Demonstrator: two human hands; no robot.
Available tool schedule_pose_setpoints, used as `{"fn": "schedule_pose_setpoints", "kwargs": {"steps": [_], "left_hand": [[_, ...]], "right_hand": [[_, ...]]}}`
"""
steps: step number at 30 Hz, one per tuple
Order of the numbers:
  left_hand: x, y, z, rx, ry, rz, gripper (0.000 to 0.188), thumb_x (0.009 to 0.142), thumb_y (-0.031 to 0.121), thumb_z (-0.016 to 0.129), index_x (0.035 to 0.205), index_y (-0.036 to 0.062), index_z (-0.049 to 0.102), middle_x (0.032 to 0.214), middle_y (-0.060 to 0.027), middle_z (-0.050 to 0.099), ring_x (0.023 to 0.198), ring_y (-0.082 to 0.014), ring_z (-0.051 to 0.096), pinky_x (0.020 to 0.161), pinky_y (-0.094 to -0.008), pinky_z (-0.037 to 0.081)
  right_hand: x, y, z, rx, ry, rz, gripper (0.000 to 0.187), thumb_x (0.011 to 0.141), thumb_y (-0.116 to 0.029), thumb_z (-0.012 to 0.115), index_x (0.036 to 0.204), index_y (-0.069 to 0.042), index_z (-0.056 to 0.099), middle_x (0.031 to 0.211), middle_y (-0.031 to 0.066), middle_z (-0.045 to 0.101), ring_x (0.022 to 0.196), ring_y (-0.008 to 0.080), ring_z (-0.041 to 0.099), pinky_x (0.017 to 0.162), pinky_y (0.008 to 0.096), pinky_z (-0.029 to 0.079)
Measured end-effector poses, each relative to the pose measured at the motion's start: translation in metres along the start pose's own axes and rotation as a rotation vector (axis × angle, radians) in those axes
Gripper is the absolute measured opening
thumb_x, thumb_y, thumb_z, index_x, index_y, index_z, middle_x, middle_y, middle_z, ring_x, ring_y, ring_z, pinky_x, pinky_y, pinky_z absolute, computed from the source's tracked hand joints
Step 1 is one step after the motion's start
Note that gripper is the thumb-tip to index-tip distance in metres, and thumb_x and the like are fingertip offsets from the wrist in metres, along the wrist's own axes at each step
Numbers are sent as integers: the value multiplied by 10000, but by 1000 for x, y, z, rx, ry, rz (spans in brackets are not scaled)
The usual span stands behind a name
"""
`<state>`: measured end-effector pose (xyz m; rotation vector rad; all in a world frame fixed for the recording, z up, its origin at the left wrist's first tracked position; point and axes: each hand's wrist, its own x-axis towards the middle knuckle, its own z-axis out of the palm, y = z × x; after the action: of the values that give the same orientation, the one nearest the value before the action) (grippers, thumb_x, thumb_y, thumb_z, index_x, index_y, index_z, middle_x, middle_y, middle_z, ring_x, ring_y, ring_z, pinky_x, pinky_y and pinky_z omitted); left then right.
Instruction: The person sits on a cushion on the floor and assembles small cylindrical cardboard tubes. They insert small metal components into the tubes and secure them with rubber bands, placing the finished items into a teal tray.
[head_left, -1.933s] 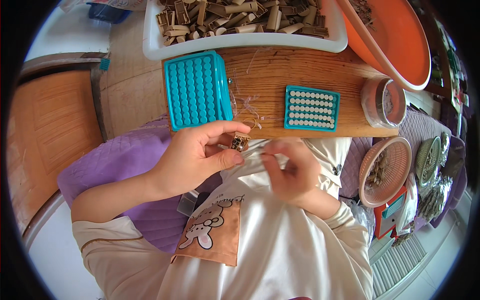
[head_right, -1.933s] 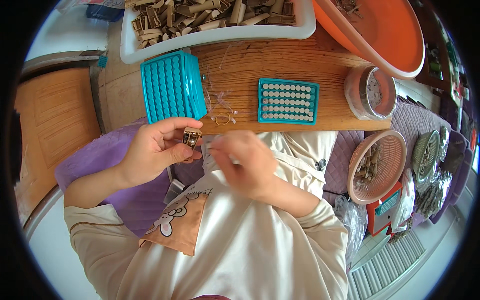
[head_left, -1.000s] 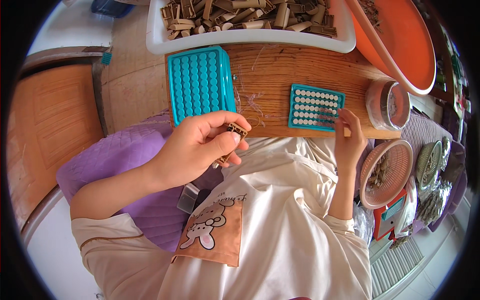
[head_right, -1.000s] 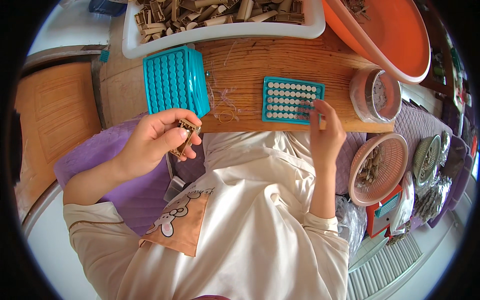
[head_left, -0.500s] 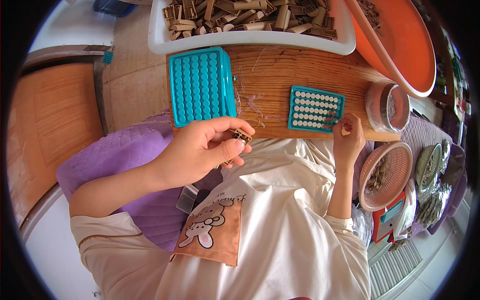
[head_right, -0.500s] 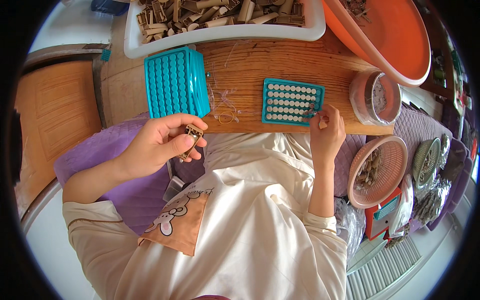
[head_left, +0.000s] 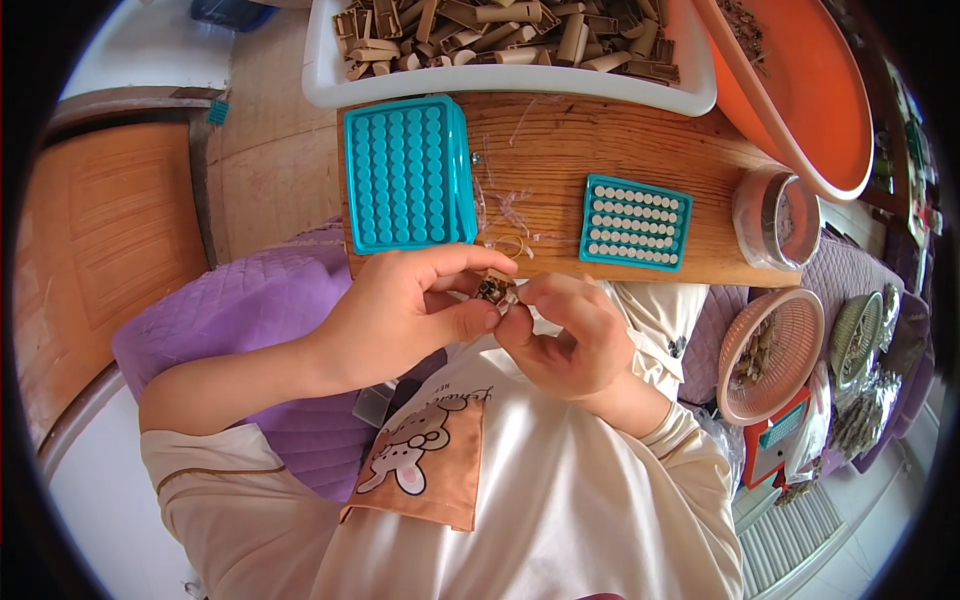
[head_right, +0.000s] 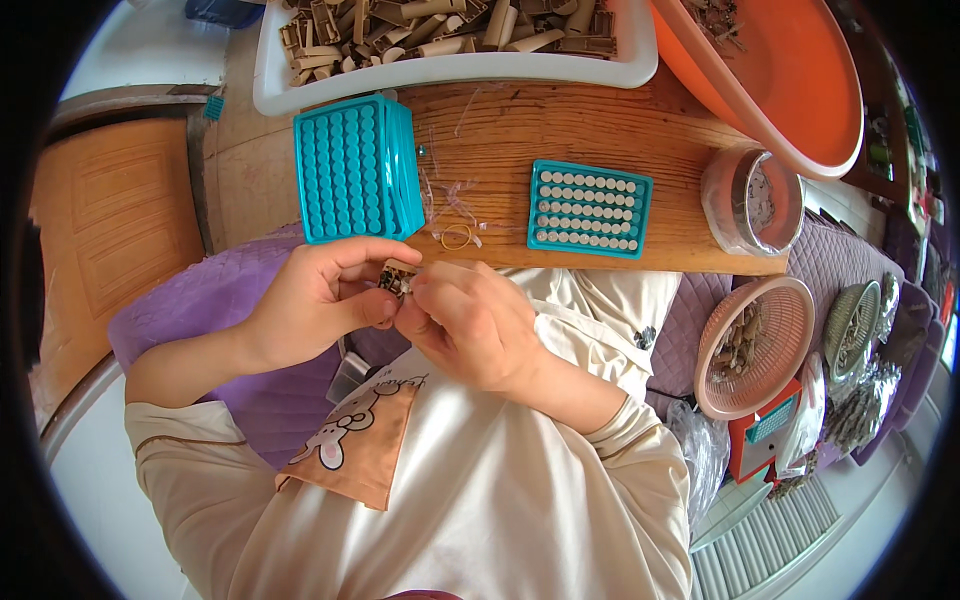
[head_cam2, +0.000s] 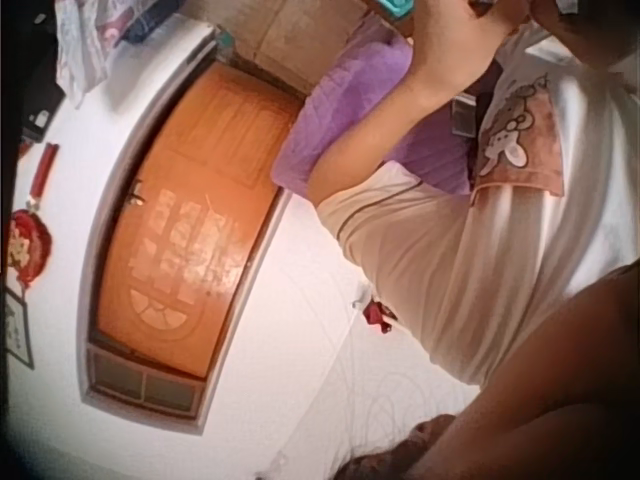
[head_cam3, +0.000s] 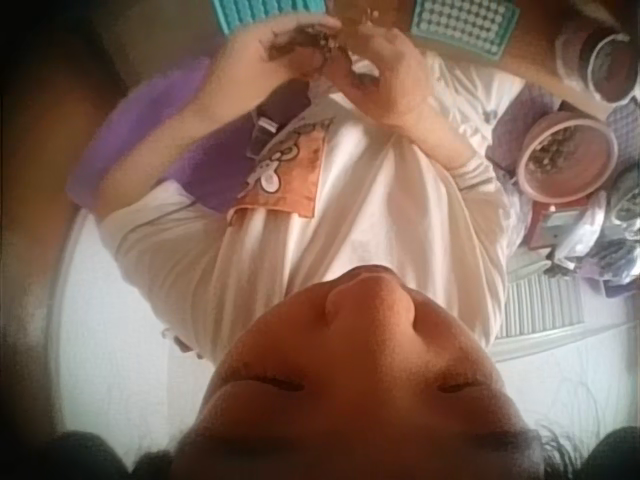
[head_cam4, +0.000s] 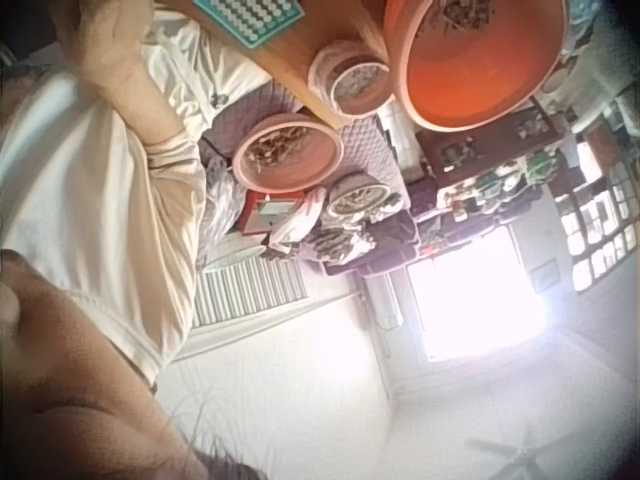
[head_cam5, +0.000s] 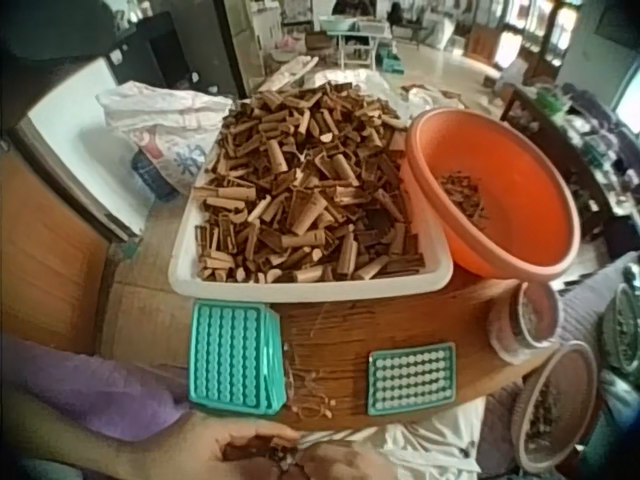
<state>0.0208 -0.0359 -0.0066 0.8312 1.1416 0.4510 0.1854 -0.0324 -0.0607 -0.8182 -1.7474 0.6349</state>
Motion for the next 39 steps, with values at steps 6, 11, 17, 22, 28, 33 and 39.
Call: {"fn": "schedule_pose_setpoints", "kwargs": {"steps": [6, 11, 17, 22, 28, 33, 39], "left_hand": [[1, -3, 1, 69, 53, -13, 301, 821, 25, 542, 1115, -6, 484, 797, -31, 574, 721, -67, 537, 648, -198, 451], [2, -10, 0, 224, 119, -23, 254, 820, 5, 517, 1074, -11, 507, 774, -45, 599, 721, -63, 546, 636, -209, 456], [6, -9, -2, 392, 156, 5, 231, 811, 15, 512, 1040, -9, 533, 755, -60, 605, 707, -81, 561, 637, -235, 462], [8, 1, -4, 620, 122, 36, 221, 820, 30, 501, 1035, -3, 540, 758, -63, 607, 699, -95, 567, 656, -241, 464], [9, 1, -12, 81, 54, 16, 250, 849, 80, 480, 1084, -3, 493, 922, -91, 584, 743, -119, 574, 688, -241, 472], [7, 14, -20, -11, 82, 91, 263, 861, 106, 485, 1105, 13, 472, 986, -107, 556, 767, -114, 572, 684, -237, 479], [8, 19, -21, -24, 119, 141, 258, 860, 119, 498, 1094, 10, 483, 994, -103, 556, 764, -109, 577, 681, -233, 489]], "right_hand": [[-2, 5, 2, -16, -145, -22, 298, 613, 72, 647, 838, -3, 467, 721, 78, 556, 570, 179, 543, 469, 254, 440], [5, 5, -2, 31, -305, 72, 246, 641, 63, 619, 824, -9, 469, 714, 72, 530, 552, 208, 521, 479, 291, 440], [11, 9, -3, 56, -493, 238, 214, 655, 70, 615, 809, -10, 489, 709, 85, 545, 585, 228, 558, 498, 282, 448], [36, 5, -4, 168, -612, 409, 209, 675, 25, 590, 826, -26, 454, 736, 140, 492, 635, 328, 540, 529, 385, 436], [86, 43, -12, 164, -755, 396, 326, 621, -67, 706, 901, -26, 545, 764, 80, 540, 627, 183, 523, 575, 279, 443], [151, 74, 17, -223, -461, 220, 234, 776, -217, 592, 952, -65, 567, 807, 114, 567, 714, 254, 574, 625, 340, 459], [161, 100, 47, -682, -400, 114, 172, 825, -204, 508, 930, -72, 544, 900, 170, 541, 771, 354, 574, 670, 409, 468]]}}
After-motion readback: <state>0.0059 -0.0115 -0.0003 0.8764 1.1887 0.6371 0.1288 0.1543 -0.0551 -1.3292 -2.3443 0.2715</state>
